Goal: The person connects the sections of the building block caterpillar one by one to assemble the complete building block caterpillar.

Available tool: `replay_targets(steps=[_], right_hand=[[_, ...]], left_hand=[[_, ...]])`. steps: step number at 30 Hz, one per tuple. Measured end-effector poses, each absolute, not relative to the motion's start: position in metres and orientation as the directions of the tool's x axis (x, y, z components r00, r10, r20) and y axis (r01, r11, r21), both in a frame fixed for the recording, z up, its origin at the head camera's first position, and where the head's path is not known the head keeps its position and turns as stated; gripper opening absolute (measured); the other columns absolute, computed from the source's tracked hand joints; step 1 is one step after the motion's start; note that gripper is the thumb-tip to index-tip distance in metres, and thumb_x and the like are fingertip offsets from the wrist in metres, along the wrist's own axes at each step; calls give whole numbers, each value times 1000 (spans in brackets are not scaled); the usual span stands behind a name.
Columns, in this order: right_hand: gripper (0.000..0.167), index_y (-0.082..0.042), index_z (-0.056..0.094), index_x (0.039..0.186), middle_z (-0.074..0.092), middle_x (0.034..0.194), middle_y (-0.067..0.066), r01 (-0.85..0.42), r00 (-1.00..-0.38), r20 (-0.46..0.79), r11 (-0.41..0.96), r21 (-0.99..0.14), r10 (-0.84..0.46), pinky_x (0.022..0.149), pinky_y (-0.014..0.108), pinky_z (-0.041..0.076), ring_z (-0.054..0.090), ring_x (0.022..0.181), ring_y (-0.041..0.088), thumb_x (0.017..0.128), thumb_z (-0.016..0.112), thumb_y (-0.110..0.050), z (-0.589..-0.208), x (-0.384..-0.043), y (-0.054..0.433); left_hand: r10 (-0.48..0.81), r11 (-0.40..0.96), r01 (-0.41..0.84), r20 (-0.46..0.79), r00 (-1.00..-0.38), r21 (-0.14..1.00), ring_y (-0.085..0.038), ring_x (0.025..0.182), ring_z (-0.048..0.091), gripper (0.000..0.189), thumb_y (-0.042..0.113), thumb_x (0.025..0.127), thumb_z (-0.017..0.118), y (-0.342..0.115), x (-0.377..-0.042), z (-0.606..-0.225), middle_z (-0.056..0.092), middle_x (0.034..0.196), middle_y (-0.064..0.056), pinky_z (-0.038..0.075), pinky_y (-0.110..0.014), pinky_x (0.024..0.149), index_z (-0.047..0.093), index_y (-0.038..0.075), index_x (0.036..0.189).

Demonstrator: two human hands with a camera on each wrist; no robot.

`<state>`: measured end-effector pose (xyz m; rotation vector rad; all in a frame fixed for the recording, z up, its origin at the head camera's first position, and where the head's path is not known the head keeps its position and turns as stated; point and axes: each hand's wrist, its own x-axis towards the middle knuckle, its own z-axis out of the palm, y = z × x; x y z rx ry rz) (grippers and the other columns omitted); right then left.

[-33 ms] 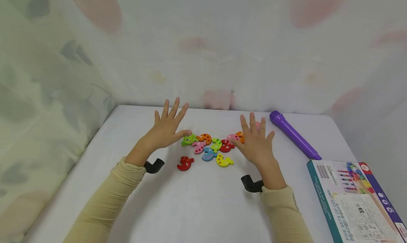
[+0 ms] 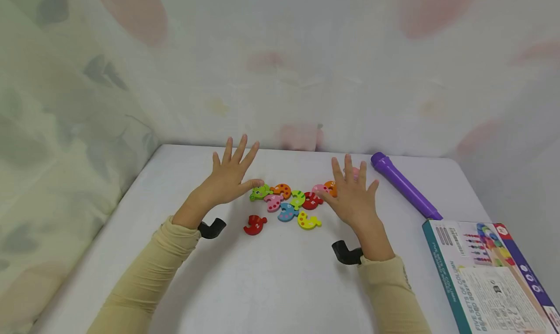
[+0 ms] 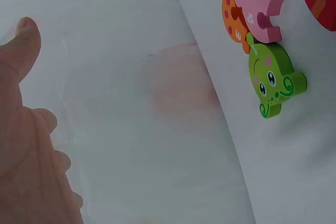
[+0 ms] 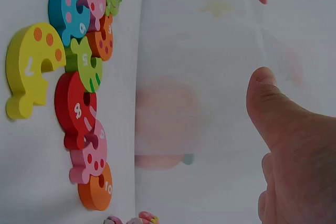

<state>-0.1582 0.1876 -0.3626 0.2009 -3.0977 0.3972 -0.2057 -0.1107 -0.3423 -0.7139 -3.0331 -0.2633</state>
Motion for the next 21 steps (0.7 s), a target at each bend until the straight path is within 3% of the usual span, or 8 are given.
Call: replay_targets(steps=[5,16,21], right_hand=[[90,-16,-2,149,-14,152,15,-130,-992,32,962,-238,-126,90,74,0,-19,132,45,86,50,-55,-360,-159,189],[92,-18,-4,149,-17,151,15,-136,-991,24,963,-233,-134,90,74,-3,-17,132,49,85,44,-63,-352,-163,190],[90,-16,1,149,-12,152,16,-121,-992,53,970,-211,-112,91,74,0,-13,132,49,85,48,-59,-354,-161,187]], left_hand=[[432,890,435,52,-900,136,-33,131,-30,90,68,84,40,-111,-204,-342,-22,151,-6,-2,-69,98,-10,27,147],[339,934,336,-7,-941,122,-38,131,-27,91,67,83,43,-114,-201,-341,-17,152,-9,-3,-69,98,-4,24,149],[361,921,348,-45,-931,175,-37,134,-21,90,65,84,43,-114,-203,-345,-13,153,-9,0,-68,99,-4,23,149]])
